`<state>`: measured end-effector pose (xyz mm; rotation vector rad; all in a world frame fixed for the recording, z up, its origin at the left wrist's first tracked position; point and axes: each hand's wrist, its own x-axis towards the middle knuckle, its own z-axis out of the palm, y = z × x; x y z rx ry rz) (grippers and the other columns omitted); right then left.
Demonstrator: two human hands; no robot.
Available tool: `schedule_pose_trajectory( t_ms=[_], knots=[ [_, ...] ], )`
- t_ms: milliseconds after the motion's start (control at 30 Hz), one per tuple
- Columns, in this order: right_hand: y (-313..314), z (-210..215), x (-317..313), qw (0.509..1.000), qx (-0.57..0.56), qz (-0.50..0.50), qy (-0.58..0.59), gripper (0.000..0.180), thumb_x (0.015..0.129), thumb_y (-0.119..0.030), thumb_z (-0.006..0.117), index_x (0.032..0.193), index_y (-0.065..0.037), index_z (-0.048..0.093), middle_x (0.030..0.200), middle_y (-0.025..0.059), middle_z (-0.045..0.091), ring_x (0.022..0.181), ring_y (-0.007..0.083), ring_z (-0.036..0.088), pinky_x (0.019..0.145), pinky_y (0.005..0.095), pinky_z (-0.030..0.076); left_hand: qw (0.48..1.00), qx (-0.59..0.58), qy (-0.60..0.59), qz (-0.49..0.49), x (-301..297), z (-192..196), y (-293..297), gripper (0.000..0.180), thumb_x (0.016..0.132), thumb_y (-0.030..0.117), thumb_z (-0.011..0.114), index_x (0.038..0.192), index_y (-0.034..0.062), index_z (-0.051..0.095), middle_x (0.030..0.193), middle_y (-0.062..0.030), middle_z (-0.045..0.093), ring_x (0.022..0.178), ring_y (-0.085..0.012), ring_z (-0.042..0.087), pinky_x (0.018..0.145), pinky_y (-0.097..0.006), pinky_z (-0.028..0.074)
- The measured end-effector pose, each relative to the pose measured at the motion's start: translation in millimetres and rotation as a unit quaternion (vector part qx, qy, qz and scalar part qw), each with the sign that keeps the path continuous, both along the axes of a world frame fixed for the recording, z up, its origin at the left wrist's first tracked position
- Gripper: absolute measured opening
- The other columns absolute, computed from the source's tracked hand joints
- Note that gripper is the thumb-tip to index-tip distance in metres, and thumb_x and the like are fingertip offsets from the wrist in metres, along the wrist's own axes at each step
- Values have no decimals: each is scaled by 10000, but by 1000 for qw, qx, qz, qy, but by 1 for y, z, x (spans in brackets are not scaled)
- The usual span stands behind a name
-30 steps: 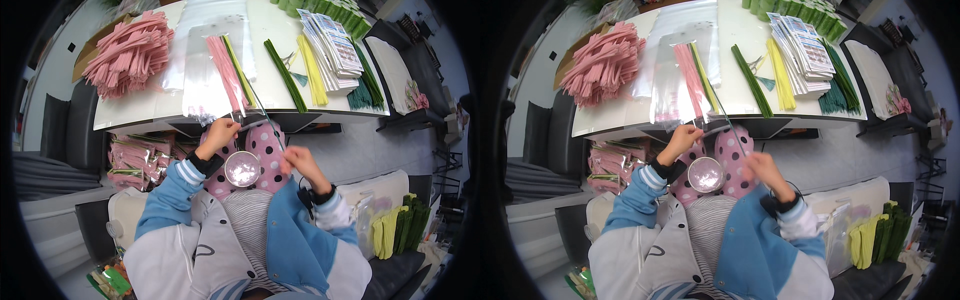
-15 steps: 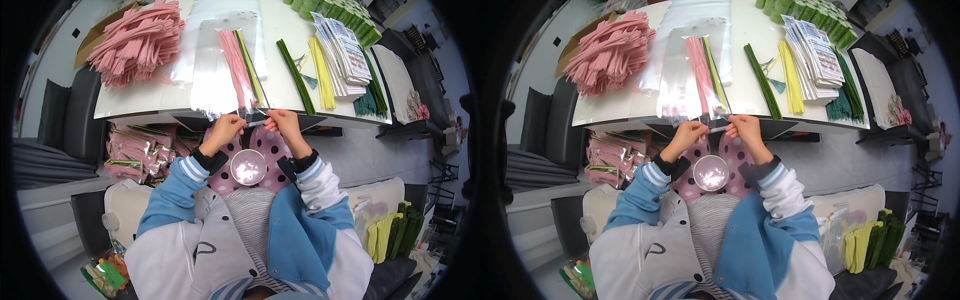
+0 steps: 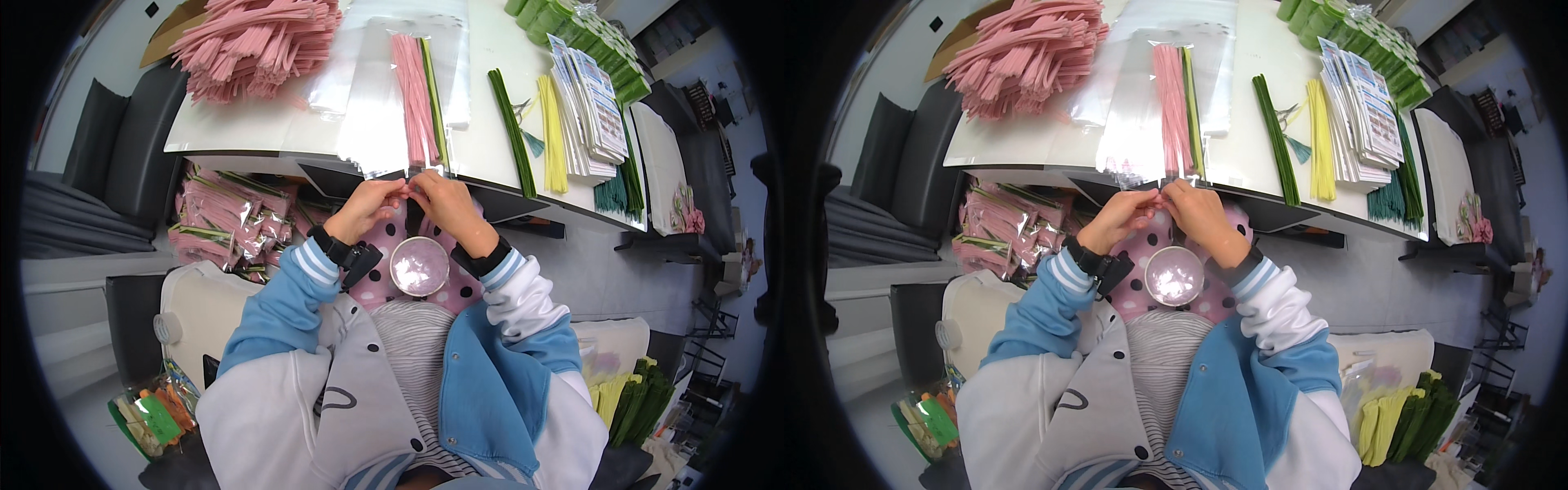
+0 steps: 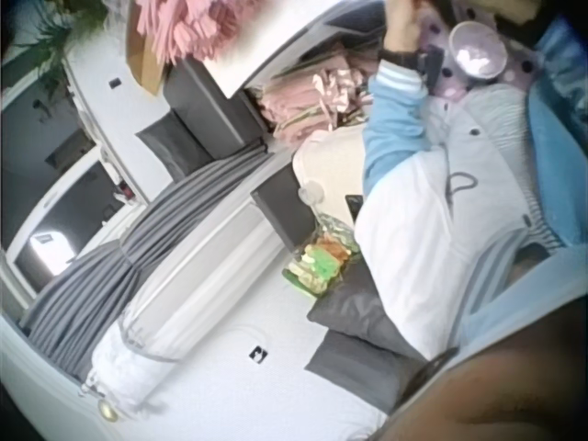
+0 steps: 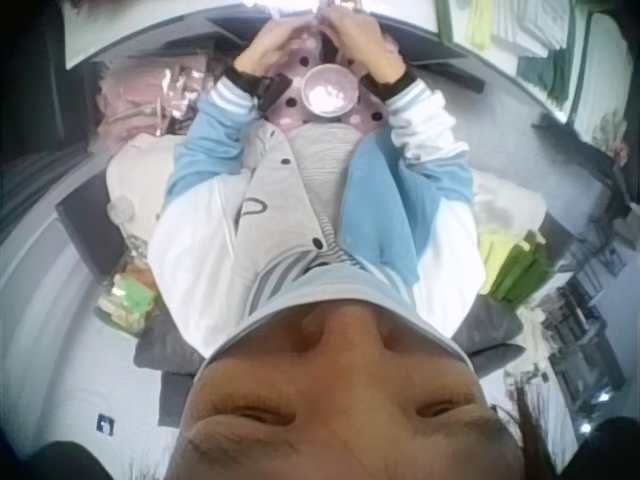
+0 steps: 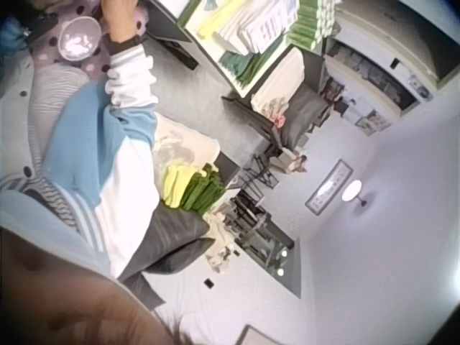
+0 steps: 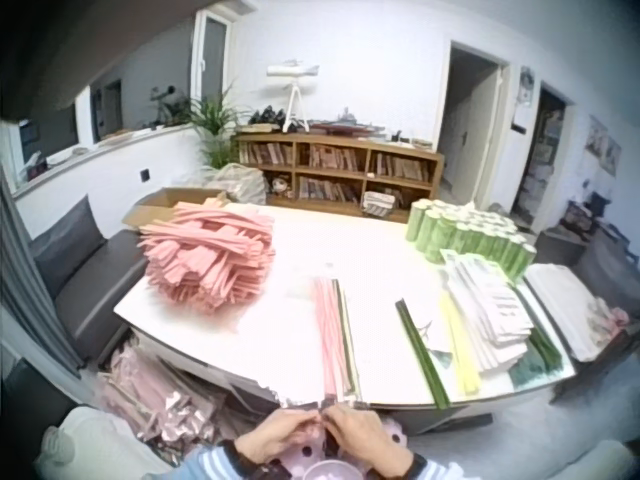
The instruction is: The person repeatedly gathers pink, green, and yellow strips, aligns them, places them into clear plastic bags, and seals the bags. The person handles the strips and bags by hand, working at a table with multiple piles of strips and stacks of bags.
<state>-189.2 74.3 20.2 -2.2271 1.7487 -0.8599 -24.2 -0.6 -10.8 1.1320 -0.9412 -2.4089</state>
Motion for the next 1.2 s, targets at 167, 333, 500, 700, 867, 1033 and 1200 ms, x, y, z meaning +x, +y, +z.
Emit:
schedule_pose_trajectory(
  t_ms=[167,333,500,700,867,1033,1200],
  knots=[
    [-1,-5,2,998,-15,22,51,101,807,-133,615,826,-53,556,794,95,557,654,303,595,539,390,462,999,34,-16,1,3,-2,-3,191,903,201,562,889,23,632,780,1,601,627,-58,497,471,-181,366],
    [-2,-13,3,997,-7,16,70,102,820,-127,601,840,-43,546,794,103,556,643,304,593,532,393,461,1000,7,-23,-3,0,1,-3,207,901,199,565,904,2,631,781,-7,601,624,-61,496,455,-188,362],
    [-3,-14,5,998,-10,31,57,131,741,-43,589,854,-13,529,795,137,546,630,332,591,543,410,468,997,-56,-46,-4,-8,5,-2,197,884,194,581,858,7,639,719,-3,585,568,-55,478,417,-186,333],
    [16,4,-16,991,11,5,-137,104,841,-75,589,889,-29,509,744,116,573,618,265,590,556,337,459,989,-118,-86,18,-16,2,-4,144,826,153,627,741,37,628,641,-1,571,478,-61,466,384,-203,327],
    [78,48,-58,863,91,-72,-491,53,897,-39,542,890,-26,491,833,30,538,611,70,559,482,172,366,991,-102,-78,22,-12,2,-9,142,849,163,590,776,44,616,616,13,539,500,-54,471,399,-190,329],
    [136,72,-52,790,264,17,-552,58,893,-38,538,909,-14,488,883,70,546,581,89,548,472,182,369,992,-97,-75,24,-14,1,-8,147,855,186,579,793,55,605,652,17,542,524,-51,477,402,-182,324],
    [136,47,-33,700,421,-8,-576,85,872,-79,583,873,-41,507,883,71,563,545,78,559,439,170,335,993,-99,-57,32,-15,1,-6,150,866,150,564,772,38,602,657,4,559,490,-54,482,380,-194,328]
  ],
)
